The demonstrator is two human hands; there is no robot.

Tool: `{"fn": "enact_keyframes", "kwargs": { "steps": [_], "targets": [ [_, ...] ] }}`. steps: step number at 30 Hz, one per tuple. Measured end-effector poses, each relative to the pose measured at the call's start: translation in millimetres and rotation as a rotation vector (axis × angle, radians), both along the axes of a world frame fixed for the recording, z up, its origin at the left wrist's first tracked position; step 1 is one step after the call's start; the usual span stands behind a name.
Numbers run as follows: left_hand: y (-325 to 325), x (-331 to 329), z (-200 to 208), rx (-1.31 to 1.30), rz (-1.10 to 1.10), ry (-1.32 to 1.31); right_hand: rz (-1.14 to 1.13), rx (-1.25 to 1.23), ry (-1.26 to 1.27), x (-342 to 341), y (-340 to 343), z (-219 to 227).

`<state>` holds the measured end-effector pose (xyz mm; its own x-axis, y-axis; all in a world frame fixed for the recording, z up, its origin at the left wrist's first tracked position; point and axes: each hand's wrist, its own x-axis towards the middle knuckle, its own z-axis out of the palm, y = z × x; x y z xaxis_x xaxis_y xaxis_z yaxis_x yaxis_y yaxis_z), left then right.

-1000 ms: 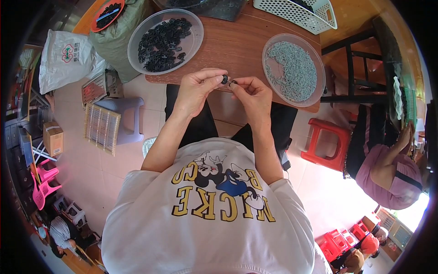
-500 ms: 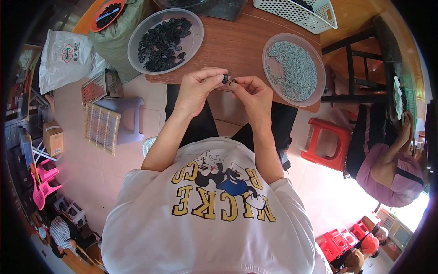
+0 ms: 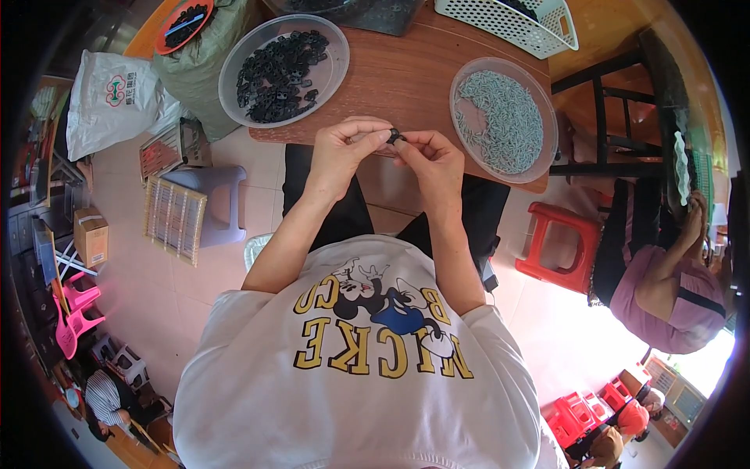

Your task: The person assembles plastic cord locks by hand, picking up plastic components and small pins from containers and inserting the pins into the plastic pieces.

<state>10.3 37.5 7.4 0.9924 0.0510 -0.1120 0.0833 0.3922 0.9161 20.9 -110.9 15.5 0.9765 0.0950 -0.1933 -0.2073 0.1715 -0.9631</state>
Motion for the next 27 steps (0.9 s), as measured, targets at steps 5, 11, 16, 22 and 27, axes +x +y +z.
{"fn": "enact_keyframes", "kwargs": {
  "steps": [5,11,16,22,27],
  "targets": [
    [-1.1,-3.6,4.1,0.020,-0.038,0.057,-0.017,0.077,0.039,0.1,-0.2,0.1],
    [0.4,-3.2,1.6,0.148,-0.026,-0.023,0.037,0.117,0.028,-1.2,0.8,-0.5],
    [1.4,-4.7,5.6,0.108,-0.057,0.038,0.073,0.027,-0.027,-2.5,-0.5,0.2],
    [3.7,-5.5,1.5,0.095,-0.059,0.010,0.110,-0.012,-0.057,-3.7,-2.4,-4.1],
    [5.7,-9.5,7.3,0.099,-0.122,0.025,0.085,0.080,-0.035,-5.1,-2.1,-1.7]
  ]
}}
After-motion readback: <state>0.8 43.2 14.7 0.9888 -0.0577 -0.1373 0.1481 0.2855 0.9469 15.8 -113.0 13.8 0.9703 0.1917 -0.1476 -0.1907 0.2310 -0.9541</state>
